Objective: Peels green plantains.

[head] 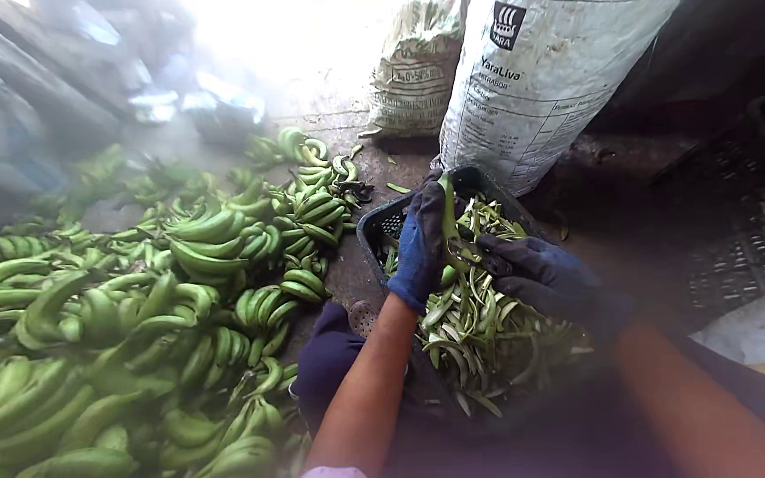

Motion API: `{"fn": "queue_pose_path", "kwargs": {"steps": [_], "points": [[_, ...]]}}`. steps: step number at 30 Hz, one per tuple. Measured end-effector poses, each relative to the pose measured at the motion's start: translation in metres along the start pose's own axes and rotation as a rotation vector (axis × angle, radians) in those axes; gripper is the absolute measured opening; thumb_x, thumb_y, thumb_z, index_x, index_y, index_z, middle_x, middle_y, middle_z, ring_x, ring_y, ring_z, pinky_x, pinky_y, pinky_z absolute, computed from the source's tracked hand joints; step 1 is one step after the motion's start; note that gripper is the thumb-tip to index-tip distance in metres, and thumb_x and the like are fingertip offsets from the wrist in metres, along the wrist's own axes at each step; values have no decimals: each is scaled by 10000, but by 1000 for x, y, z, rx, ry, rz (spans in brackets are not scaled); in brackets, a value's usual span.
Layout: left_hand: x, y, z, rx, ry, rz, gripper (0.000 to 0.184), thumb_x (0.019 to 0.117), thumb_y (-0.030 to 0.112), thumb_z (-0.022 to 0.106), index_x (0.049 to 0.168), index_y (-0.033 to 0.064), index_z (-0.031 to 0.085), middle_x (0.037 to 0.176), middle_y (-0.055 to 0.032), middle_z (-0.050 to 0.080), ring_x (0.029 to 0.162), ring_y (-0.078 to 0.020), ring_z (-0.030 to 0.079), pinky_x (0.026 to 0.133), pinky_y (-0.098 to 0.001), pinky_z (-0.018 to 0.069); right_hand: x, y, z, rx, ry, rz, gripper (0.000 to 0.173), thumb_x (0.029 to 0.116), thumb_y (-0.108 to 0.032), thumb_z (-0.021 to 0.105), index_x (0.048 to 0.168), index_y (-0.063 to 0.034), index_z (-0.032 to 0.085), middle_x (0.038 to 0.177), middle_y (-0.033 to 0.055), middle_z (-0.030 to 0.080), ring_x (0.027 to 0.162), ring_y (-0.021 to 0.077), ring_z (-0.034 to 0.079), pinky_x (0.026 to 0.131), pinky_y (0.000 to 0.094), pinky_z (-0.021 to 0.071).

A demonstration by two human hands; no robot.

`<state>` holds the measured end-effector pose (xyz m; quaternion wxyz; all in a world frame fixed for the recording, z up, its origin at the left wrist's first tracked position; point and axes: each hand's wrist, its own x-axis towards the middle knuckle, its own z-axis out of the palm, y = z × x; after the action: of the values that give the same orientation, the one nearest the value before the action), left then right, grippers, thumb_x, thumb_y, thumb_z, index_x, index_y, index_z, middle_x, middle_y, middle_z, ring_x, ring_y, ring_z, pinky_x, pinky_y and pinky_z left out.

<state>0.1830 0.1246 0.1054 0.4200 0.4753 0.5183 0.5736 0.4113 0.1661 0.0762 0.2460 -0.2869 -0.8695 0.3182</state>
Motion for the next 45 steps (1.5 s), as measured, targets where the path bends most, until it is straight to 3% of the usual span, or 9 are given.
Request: {"fn": "queue_pose_path", "kwargs": {"steps": [3,7,12,15,21,27,33,41,45], "points": [[-16,2,14,27,-106,-15,395,1080,315,373,1446,223,487,1064,4,641,792,-55,598,656,-262,531,14,-2,-15,-238,130,84,491,962,-324,624,1443,-230,591,1256,99,668,1146,270,634,962,515,520],[-16,14,17,-167,-407,-203,388,1089,357,361,1377,164,535,1000,-2,645,771,-76,638,645,-263,582,24,10,-49,-306,264,410,560,1029,-468,540,1540,-250,468,1334,189,606,1228,378,586,1004,611,472],[2,-2,1,104,-30,-150,487,1058,544,401,1471,305,500,1182,-33,676,907,-157,669,734,-413,585,6,-5,-27,-12,97,85,518,973,-397,611,1450,-201,562,1155,14,677,966,98,658,811,342,590],[4,-3,3,201,124,-64,543,1074,541,346,1563,306,360,1338,-71,622,1025,-201,659,830,-476,561,4,-5,-10,-82,-22,-74,525,978,-462,588,1448,-227,586,1202,31,693,1070,139,657,910,391,558],[-10,-1,12,107,-269,-122,520,1082,500,278,1459,193,464,1049,-27,683,813,-99,664,695,-332,589,22,14,-43,-272,190,153,524,1007,-470,547,1477,-239,554,1297,103,654,1213,277,606,1011,537,484],[-4,-14,8,66,110,-93,469,1103,451,302,1501,220,390,1181,-31,622,908,-82,620,755,-323,555,9,-5,-14,-150,35,-114,541,930,-408,634,1439,-228,603,1245,68,681,1115,208,648,936,444,540],[-15,4,11,-229,-369,-258,457,1069,487,349,1438,262,498,1022,-13,684,756,-101,662,597,-275,574,22,29,-45,-160,194,184,526,1012,-397,571,1511,-241,515,1331,101,632,1239,246,585,1054,495,467],[18,5,22,-384,362,-162,368,1121,300,350,1385,53,418,1010,-31,616,845,-61,645,745,-256,583,9,-9,-1,-317,112,-99,530,913,-414,646,1410,-231,630,1206,126,689,1105,310,658,909,534,532],[22,9,30,-505,339,-68,286,1114,254,350,1309,65,441,953,-20,631,800,-85,662,707,-283,600,12,-9,-7,-348,147,-33,529,959,-377,600,1469,-237,567,1256,136,662,1145,328,632,930,545,515]]}}
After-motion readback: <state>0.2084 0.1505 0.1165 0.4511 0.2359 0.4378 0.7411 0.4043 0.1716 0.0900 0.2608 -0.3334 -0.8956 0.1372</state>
